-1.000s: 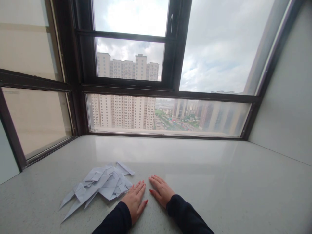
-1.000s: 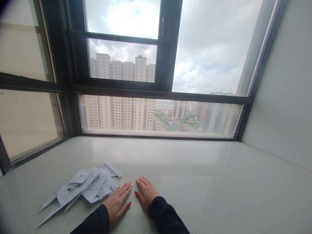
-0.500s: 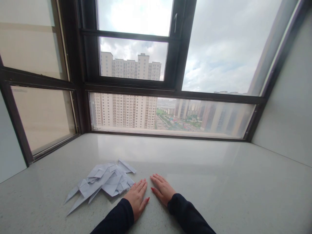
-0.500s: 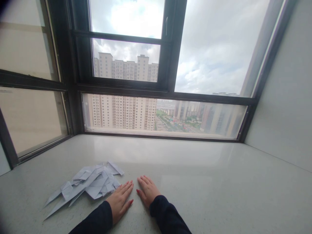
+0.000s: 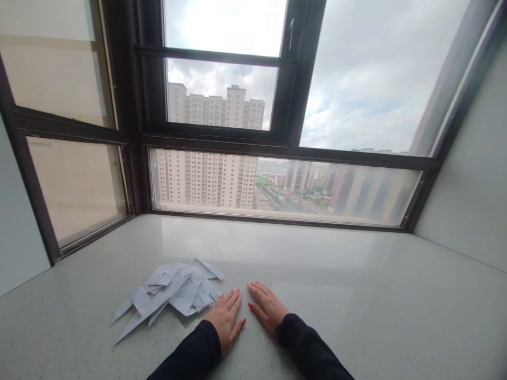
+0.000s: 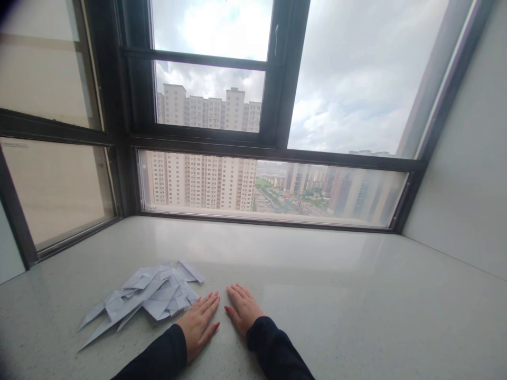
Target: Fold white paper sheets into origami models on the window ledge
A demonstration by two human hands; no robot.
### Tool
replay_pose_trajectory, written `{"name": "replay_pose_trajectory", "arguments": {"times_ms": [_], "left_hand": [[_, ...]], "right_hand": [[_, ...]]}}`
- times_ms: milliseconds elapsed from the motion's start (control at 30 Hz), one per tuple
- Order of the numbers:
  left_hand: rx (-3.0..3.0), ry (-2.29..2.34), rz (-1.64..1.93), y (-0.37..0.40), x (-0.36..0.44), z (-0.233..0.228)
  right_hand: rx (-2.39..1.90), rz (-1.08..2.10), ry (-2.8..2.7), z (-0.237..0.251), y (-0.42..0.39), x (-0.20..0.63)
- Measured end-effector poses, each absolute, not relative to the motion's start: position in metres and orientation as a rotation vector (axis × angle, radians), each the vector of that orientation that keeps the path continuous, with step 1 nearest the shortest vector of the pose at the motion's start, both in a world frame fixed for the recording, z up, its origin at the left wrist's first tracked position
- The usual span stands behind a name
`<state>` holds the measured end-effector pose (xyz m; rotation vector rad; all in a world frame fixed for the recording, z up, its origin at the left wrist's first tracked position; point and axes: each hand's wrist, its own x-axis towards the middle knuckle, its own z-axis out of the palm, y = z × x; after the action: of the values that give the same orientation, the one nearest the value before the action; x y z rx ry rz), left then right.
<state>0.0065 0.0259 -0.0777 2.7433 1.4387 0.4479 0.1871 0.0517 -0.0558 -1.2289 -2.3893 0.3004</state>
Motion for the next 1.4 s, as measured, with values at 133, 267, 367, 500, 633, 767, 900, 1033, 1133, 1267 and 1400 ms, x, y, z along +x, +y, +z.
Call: {"name": "replay_pose_trajectory", "arguments": {"times_ms": [133,267,367,500,633,767,900,1033,1133,1267,1400], "left_hand": [[2.739,1.438,0.437,0.025,0.006,-0.077],[2.743,1.444,0.445,0.027,0.005,-0.079],[2.747,1.441,0.439,0.028,0.005,-0.081],[2.738,1.435,0.448,0.028,0.004,-0.081],[2.731,1.408,0.457,0.027,0.005,-0.078],[2.773,1.270,0.570,0.026,0.009,-0.071],[2.803,1.267,0.717,0.026,0.007,-0.062],[2.762,1.531,0.712,0.032,-0.007,-0.051],[2.655,1.800,0.661,0.036,-0.019,-0.042],[2.540,1.996,0.611,0.035,-0.028,-0.033],[2.513,1.978,0.562,0.031,-0.025,-0.033]], "right_hand": [[-1.237,0.292,-2.392,-0.055,0.051,0.187],[-1.237,0.294,-2.397,-0.054,0.051,0.187],[-1.236,0.295,-2.403,-0.054,0.051,0.186],[-1.247,0.293,-2.404,-0.054,0.051,0.186],[-1.245,0.297,-2.403,-0.054,0.050,0.186],[-1.238,0.293,-2.412,-0.054,0.051,0.186],[-1.237,0.296,-2.412,-0.053,0.051,0.187],[-1.246,0.311,-2.409,-0.050,0.049,0.188],[-1.257,0.332,-2.402,-0.049,0.047,0.187],[-1.270,0.345,-2.390,-0.049,0.047,0.186],[-1.280,0.335,-2.394,-0.050,0.047,0.186]]}}
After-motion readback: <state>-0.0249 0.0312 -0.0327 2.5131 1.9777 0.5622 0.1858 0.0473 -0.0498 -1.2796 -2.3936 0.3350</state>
